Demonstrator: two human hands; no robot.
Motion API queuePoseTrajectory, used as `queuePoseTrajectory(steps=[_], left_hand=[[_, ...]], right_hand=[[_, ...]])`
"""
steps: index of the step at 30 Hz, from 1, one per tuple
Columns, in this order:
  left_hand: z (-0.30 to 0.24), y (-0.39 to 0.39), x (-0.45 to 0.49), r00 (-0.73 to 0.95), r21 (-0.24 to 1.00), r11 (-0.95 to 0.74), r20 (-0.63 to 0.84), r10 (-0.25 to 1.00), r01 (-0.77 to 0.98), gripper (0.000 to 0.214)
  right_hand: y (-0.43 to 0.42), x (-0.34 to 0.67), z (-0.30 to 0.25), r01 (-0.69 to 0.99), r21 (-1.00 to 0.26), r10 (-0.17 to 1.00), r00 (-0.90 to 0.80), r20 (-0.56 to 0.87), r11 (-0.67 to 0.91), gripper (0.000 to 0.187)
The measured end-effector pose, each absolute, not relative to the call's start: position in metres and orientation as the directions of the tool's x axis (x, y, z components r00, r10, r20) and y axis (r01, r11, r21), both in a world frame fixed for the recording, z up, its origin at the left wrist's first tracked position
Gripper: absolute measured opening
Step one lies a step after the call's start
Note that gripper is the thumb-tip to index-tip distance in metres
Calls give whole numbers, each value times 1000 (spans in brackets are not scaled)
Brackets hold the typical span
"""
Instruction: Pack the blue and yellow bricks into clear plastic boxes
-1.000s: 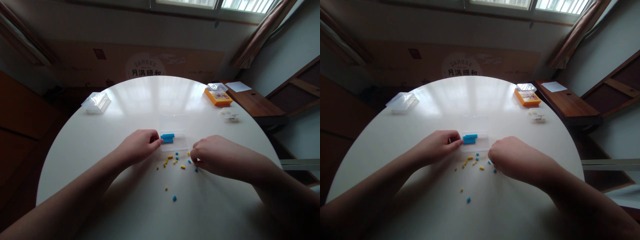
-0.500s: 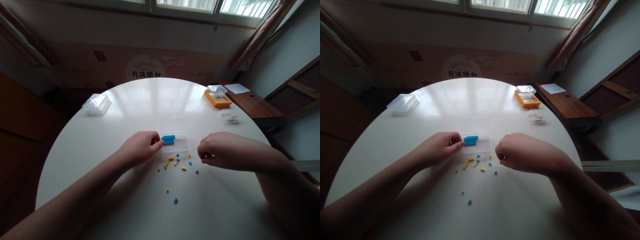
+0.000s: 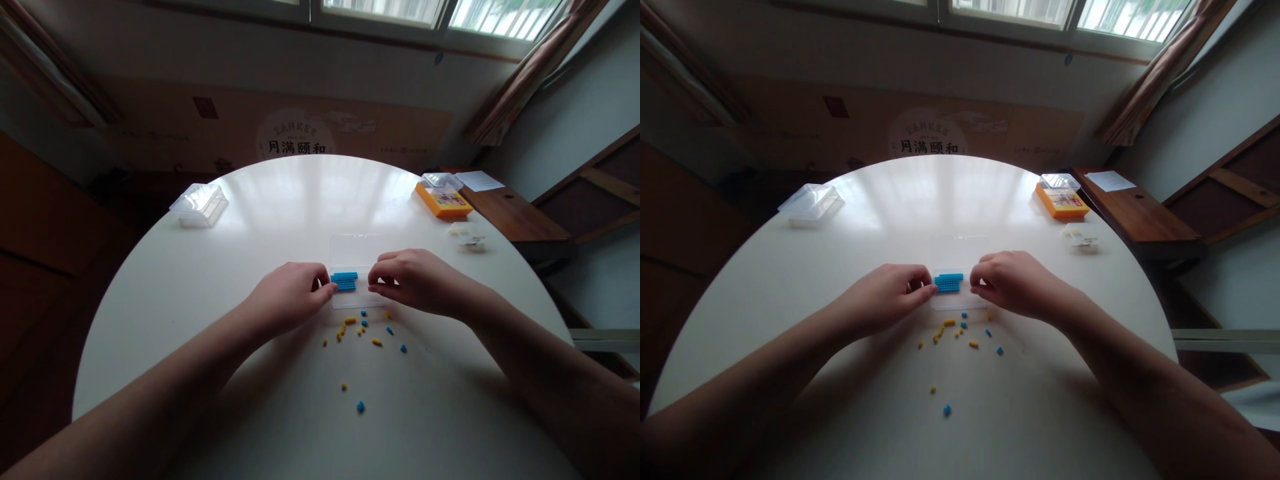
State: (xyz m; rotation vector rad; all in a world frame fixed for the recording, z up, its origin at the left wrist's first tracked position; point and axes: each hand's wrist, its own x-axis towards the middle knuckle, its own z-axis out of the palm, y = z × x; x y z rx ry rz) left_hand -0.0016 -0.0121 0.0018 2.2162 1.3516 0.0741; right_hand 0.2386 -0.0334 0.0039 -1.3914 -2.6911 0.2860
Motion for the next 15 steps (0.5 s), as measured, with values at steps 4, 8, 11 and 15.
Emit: queuePoseTrajectory(steps=[4, 8, 11, 15], left_hand=[[2, -13, -1, 494, 468, -352, -222, 841, 811, 35], [1, -12, -2, 493, 476, -346, -228, 840, 809, 37], [0, -12, -2, 496, 488, -344, -224, 839, 802, 37], [0, -13, -2, 495, 499, -337, -226, 839, 799, 38]], right_hand=[[-31, 235, 2, 796, -173, 807, -591, -17, 580, 14], [-31, 232, 4, 807, -137, 815, -579, 2, 574, 18], [-35, 230, 8, 828, -107, 834, -551, 25, 550, 20], [-43, 230, 13, 858, -100, 863, -505, 22, 504, 20]])
